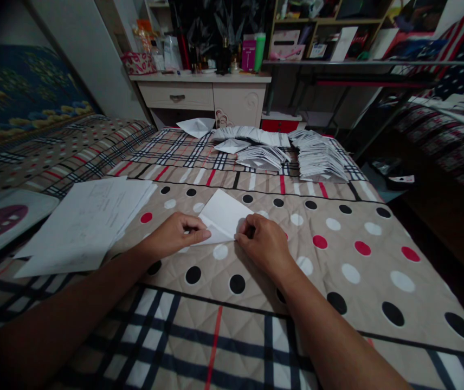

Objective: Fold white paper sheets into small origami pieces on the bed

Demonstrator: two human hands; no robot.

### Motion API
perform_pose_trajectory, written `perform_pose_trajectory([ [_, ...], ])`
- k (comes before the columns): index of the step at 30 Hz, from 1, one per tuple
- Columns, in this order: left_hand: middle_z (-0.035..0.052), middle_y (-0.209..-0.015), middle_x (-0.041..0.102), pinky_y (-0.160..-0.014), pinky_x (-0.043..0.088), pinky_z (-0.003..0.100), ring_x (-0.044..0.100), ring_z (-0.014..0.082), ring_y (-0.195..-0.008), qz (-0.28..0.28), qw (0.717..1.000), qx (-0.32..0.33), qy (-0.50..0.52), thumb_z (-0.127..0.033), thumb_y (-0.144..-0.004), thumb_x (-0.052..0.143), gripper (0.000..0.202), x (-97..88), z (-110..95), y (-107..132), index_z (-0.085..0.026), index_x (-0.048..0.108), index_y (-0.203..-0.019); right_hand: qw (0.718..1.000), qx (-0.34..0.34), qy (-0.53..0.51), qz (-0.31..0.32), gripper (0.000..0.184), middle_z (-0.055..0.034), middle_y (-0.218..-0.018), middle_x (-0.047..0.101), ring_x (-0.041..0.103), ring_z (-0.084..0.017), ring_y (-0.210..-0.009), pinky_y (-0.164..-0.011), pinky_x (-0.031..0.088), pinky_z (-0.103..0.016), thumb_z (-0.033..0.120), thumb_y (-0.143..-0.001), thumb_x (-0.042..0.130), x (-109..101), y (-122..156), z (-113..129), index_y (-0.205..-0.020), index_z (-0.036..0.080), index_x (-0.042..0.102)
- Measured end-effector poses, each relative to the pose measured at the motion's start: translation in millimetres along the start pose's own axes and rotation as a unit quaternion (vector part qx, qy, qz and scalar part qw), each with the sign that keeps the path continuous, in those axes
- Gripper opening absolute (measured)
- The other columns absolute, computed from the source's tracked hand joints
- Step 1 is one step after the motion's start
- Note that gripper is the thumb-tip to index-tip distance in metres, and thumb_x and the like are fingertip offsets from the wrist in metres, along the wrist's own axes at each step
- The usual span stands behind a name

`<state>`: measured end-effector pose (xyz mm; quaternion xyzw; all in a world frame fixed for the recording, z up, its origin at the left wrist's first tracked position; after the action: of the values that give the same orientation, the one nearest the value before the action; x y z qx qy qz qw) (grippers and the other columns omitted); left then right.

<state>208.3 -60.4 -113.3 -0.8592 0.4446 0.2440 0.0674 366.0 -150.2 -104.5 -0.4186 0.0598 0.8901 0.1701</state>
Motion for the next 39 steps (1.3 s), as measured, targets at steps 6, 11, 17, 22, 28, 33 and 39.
perform_pose_trajectory([
  [6, -0.001, -0.055, 0.053, -0.057, 0.032, 0.024, 0.048, 0.0112, -0.058, -0.004, 0.992, -0.015, -0.128, -0.046, -0.083, 0.057, 0.041, 0.4, 4.6, 2.3, -0.015, 0.06, -0.056, 1.0, -0.006, -0.003, -0.001, 0.008, 0.0012, -0.063, 0.061, 0.051, -0.013, -0.057, -0.055, 0.033, -0.025, 0.024, -0.071, 0.066, 0.1, 1.0, -1.9, -0.068, 0.02, 0.061],
  [11, -0.0013, -0.062, 0.056, -0.055, 0.028, 0.026, 0.046, 0.0107, -0.057, -0.108, 0.969, -0.01, -0.222, -0.04, -0.084, 0.057, 0.034, -11.4, -1.8, 5.3, -0.017, 0.062, -0.061, 1.0, -0.004, -0.006, 0.003, 0.008, 0.0009, -0.064, 0.061, 0.051, -0.013, -0.057, -0.055, 0.033, -0.025, 0.025, -0.072, 0.066, 0.9, -0.2, -0.5, -0.068, 0.02, 0.061],
  [17, 0.001, -0.069, 0.061, -0.06, 0.032, 0.028, 0.05, 0.0123, -0.062, -0.132, 0.946, 0.022, -0.294, -0.035, -0.086, 0.057, 0.031, -8.6, -12.4, 6.1, -0.017, 0.061, -0.061, 1.0, -0.004, -0.002, 0.006, 0.009, 0.0004, -0.064, 0.061, 0.052, -0.014, -0.058, -0.055, 0.033, -0.026, 0.025, -0.073, 0.065, 1.8, -1.0, -0.3, -0.067, 0.02, 0.06],
  [22, 0.0024, -0.076, 0.065, -0.062, 0.033, 0.029, 0.056, 0.0157, -0.069, -0.136, 0.923, 0.018, -0.36, -0.038, -0.088, 0.056, 0.029, -5.4, -14.0, 7.0, -0.019, 0.063, -0.068, 1.0, -0.004, 0.007, 0.004, 0.007, 0.0002, -0.066, 0.062, 0.052, -0.014, -0.059, -0.056, 0.033, -0.026, 0.024, -0.072, 0.065, 0.5, 1.2, -0.1, -0.069, 0.02, 0.061],
  [28, 0.0026, -0.081, 0.066, -0.061, 0.034, 0.031, 0.059, 0.0174, -0.072, -0.139, 0.904, 0.024, -0.404, -0.038, -0.091, 0.051, 0.03, -3.3, -17.4, 9.5, -0.02, 0.062, -0.071, 1.0, -0.004, 0.016, -0.003, 0.007, 0.0003, -0.066, 0.062, 0.051, -0.013, -0.058, -0.056, 0.033, -0.026, 0.024, -0.072, 0.064, -1.1, 1.3, 2.2, -0.068, 0.019, 0.062],
  [33, 0.0046, -0.086, 0.067, -0.062, 0.037, 0.032, 0.062, 0.0199, -0.077, -0.123, 0.89, 0.019, -0.438, -0.036, -0.093, 0.048, 0.027, 1.1, -19.3, 7.9, -0.02, 0.064, -0.078, 1.0, -0.002, 0.015, -0.001, 0.006, 0.0001, -0.066, 0.063, 0.052, -0.013, -0.058, -0.056, 0.033, -0.026, 0.024, -0.072, 0.064, -1.2, 1.6, 3.0, -0.069, 0.02, 0.062],
  [39, 0.0059, -0.095, 0.066, -0.063, 0.042, 0.032, 0.064, 0.0223, -0.082, -0.118, 0.878, 0.002, -0.464, -0.032, -0.095, 0.044, 0.023, 7.8, -19.0, 8.7, -0.02, 0.063, -0.088, 1.0, -0.003, 0.025, -0.005, 0.005, -0.0004, -0.068, 0.064, 0.053, -0.014, -0.059, -0.056, 0.033, -0.025, 0.023, -0.072, 0.064, -1.3, 1.8, 4.1, -0.068, 0.02, 0.062],
])
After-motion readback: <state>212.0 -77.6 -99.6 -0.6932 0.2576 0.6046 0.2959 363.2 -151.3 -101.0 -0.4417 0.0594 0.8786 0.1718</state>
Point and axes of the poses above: each hand's wrist, its own y-axis away from the middle knuckle, its own x-axis out of the palm, z = x × y, the point moved 8 cm from there along -y, towards the middle knuckle
